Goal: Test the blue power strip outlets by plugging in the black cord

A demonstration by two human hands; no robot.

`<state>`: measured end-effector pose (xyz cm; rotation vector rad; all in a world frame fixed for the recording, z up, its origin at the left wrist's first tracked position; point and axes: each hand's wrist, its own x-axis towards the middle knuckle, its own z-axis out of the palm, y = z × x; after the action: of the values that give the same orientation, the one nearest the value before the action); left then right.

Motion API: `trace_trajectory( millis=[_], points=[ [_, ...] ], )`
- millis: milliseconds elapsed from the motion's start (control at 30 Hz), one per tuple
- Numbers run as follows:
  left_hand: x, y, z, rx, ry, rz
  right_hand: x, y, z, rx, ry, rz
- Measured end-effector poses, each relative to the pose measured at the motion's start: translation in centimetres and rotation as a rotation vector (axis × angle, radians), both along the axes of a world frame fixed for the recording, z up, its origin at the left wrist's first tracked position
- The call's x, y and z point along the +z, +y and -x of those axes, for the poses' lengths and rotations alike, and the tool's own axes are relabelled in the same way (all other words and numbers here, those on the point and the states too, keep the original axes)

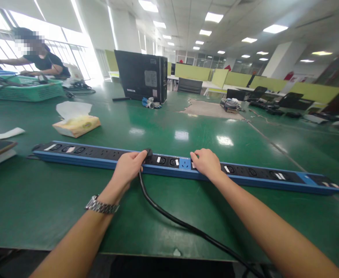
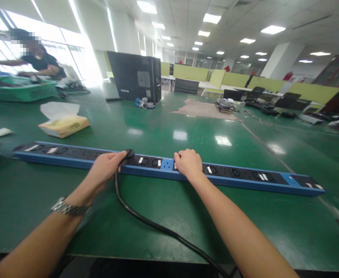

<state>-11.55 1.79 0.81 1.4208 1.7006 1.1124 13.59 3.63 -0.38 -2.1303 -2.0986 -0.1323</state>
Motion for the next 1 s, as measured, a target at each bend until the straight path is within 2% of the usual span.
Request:
trace_trajectory(
  millis=[167, 300, 433, 500, 600, 667, 767, 900, 1000],
  points=[
    [0.3, -0.5, -0.8, -0.106, -0.103, 0.143, 0.1, -0.6, 0.1, 0.002, -0.023, -0.071],
    [0.3, -0.8, -0.8, -0.081, -0.316, 0.207, 0.0, -0.5, 0.2, 0.012, 0.001, -0.050],
    [0.1, -0.5, -0.5, -0.072, -0.345, 0.241, 0.1, -0.4, 0.3, 0.023, 0.025, -0.065],
    [0.2, -0.5, -0.3, -0.069, -0.333, 0.237, 0.2, -0.6, -0.4, 0.044, 0.085, -0.095],
    [0.8, -1.2, -0.6, -0.068, -0.343, 0.202, 0.1, -1.1, -3.0, 0.043, 0.178, -0.095],
    [1.2, -1.9, -1.7, -0.111, -0.385, 0.133, -0.1, -1.6, -5.2, 0.012, 0.168, -0.072],
    [1.3, -2.8, -5.1, -0.238, -0.347, 0.062, -0.7, -2.5, -7.2, -0.046, 0.103, -0.117],
    [0.0, -2.6, -10.0, -0.346, -0.249, 0.160, -1.1, -3.1, -7.2, -0.076, 0.055, -0.202],
    [-1.1, -2.1, -11.0, -0.302, -0.184, 0.129, -1.2, -3.0, -6.8, -0.067, 0.052, -0.215]
  ],
)
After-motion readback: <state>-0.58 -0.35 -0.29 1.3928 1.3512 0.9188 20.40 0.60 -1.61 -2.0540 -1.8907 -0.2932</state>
